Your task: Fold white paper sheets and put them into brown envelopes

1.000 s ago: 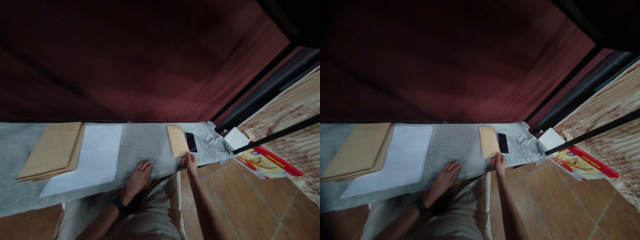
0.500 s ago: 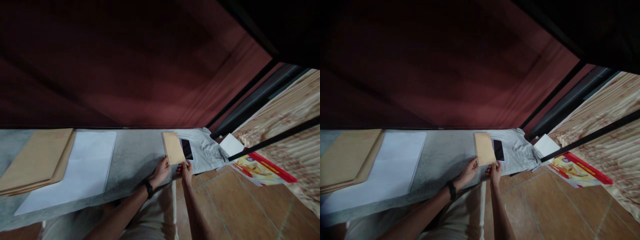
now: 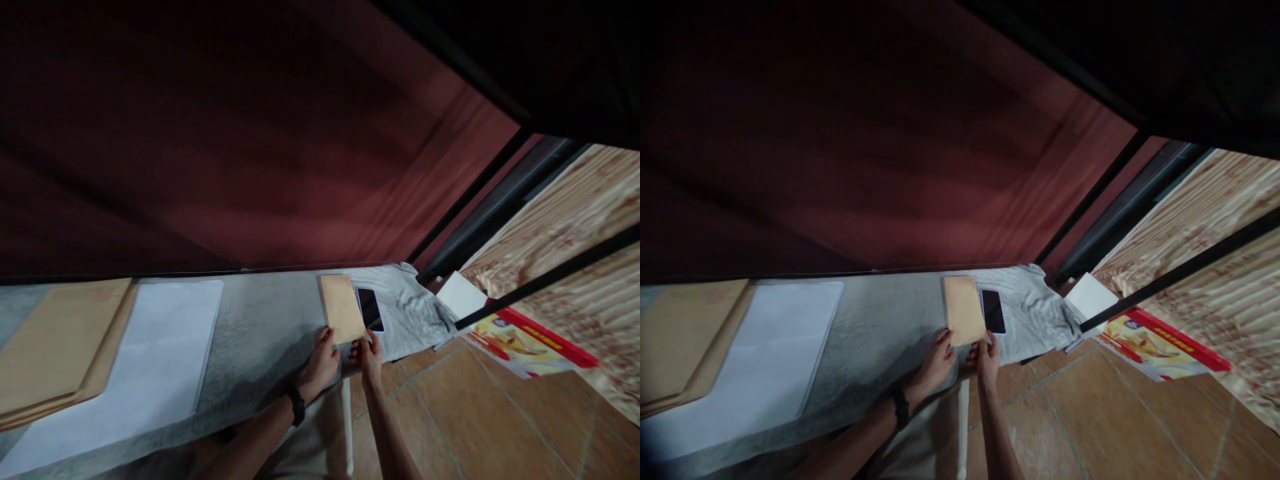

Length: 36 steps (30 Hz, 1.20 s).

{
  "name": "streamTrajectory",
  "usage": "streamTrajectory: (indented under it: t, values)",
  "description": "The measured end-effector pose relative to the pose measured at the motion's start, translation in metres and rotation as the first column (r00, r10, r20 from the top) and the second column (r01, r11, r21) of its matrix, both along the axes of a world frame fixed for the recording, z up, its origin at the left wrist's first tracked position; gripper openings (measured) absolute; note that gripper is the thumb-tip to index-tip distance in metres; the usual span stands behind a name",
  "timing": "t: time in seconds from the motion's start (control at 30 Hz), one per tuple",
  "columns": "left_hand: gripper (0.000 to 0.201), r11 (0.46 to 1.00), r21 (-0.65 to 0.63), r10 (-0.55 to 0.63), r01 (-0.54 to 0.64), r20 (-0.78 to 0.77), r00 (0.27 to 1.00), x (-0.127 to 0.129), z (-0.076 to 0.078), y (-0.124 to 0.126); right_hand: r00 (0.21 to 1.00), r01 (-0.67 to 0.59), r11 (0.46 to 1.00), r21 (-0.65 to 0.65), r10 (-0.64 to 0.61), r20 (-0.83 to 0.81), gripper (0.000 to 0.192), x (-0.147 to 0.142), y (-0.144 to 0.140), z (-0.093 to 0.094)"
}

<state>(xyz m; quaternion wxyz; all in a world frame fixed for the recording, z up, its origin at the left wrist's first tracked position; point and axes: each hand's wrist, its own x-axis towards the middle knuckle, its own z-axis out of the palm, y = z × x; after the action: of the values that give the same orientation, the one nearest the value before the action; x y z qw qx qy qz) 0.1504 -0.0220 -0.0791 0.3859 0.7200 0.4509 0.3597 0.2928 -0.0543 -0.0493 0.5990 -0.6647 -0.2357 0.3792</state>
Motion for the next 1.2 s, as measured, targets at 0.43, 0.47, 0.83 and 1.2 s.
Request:
streamTrajectory:
  t: [0.43, 0.47, 0.83, 1.2]
  values:
    - [0.065, 0.996, -0.054, 0.063, -0.064, -0.008, 0.998, 0.002, 0.01, -0.016, 1.0, -0.026, 0.999, 0.024, 0.026, 0.0, 0.069, 0.003, -0.002, -0.003]
    - [0.065, 0.996, -0.052, 0.066, -0.066, -0.007, 0.998, 0.0, 0.012, -0.017, 1.0, -0.023, 1.0, 0.019, 0.023, -0.001, 0.071, 0.003, -0.003, -0.004]
    - [0.049, 0.832, 0.323, 0.532, -0.451, -0.235, 0.813, -0.215, 0.038, -0.029, 0.948, -0.104, 0.988, 0.117, 0.062, 0.312, 0.061, -0.014, -0.02, -0.013]
    - [0.088, 0.822, 0.49, 0.568, -0.289, -0.673, 0.475, -0.309, 0.015, -0.126, 0.645, -0.656, 0.747, 0.108, 0.481, 0.594, 0.03, -0.187, -0.011, -0.015]
